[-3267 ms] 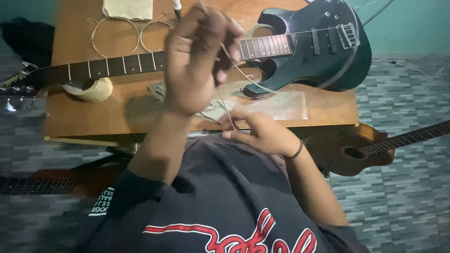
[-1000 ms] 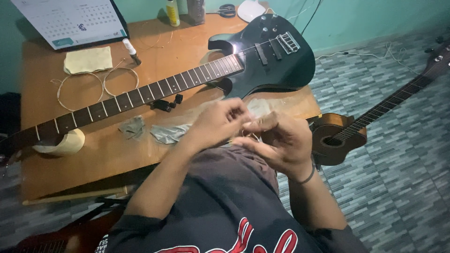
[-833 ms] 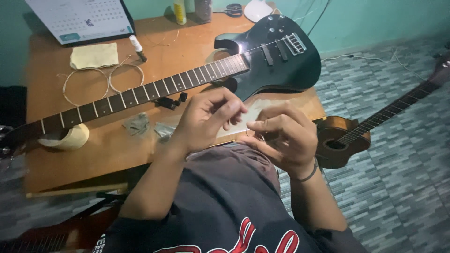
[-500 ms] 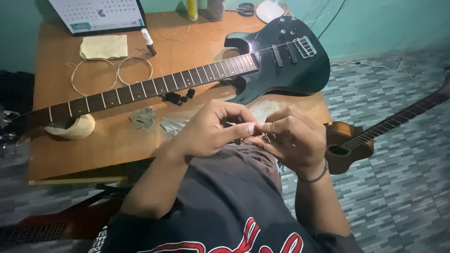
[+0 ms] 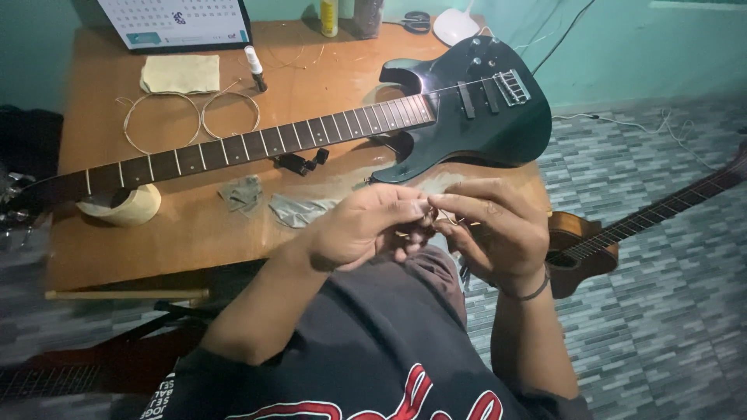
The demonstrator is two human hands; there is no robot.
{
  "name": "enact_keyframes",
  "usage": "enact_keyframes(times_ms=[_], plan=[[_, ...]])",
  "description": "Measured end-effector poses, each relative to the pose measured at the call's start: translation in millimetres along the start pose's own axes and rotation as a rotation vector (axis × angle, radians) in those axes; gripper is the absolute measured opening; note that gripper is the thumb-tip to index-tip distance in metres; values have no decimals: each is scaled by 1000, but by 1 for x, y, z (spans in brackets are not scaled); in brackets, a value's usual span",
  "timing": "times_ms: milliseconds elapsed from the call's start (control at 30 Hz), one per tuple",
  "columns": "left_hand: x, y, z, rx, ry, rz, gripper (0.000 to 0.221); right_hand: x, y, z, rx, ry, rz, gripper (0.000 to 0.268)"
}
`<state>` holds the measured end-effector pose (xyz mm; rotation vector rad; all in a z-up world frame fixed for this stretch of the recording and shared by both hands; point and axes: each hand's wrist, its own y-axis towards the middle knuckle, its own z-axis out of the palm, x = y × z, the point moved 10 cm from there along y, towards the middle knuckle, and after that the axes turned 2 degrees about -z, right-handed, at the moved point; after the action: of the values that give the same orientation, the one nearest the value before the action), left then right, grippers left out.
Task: Uncoiling and threading a new string onto an electric guitar.
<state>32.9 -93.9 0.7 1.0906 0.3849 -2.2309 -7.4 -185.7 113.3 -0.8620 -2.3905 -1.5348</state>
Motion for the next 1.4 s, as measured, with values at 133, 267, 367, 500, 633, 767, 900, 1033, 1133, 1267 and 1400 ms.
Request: enact_keyframes(times_ms=[133, 267, 367, 500, 633, 767, 900, 1033, 1133, 1267, 1400], plan=[[7, -7, 19, 93, -173, -127, 22, 1, 4, 5, 0, 59, -9, 5], [7, -12, 28, 168, -162, -141, 23, -4, -4, 5, 12, 142, -4, 7], [2, -12, 27, 152, -114, -91, 21, -9, -5, 5, 4, 158, 66, 5], [-40, -18, 13, -75, 614, 390, 27, -18, -8, 0, -77, 157, 146, 6], [-94, -57, 45, -323, 1139, 1012, 15, -32, -18, 7, -138, 280, 285, 12], [-103, -77, 68, -311, 1332, 1245, 5, -38, -23, 14, -135, 242, 373, 9], [-101, -81, 77, -282, 1488, 1372, 7, -39, -22, 15, -155, 309, 432, 7], [-96, -78, 76, -242, 1561, 1384, 7, -42, -24, 17, -127, 328, 476, 6], [-94, -76, 80, -281, 1567, 1469, 11, -45, -24, 22, -104, 377, 524, 4], [-90, -77, 79, -287, 1603, 1502, 10, -52, -31, 24, -110, 421, 535, 5], [-92, -80, 77, -405, 1600, 1543, 11, -45, -26, 27, -89, 415, 523, 4]])
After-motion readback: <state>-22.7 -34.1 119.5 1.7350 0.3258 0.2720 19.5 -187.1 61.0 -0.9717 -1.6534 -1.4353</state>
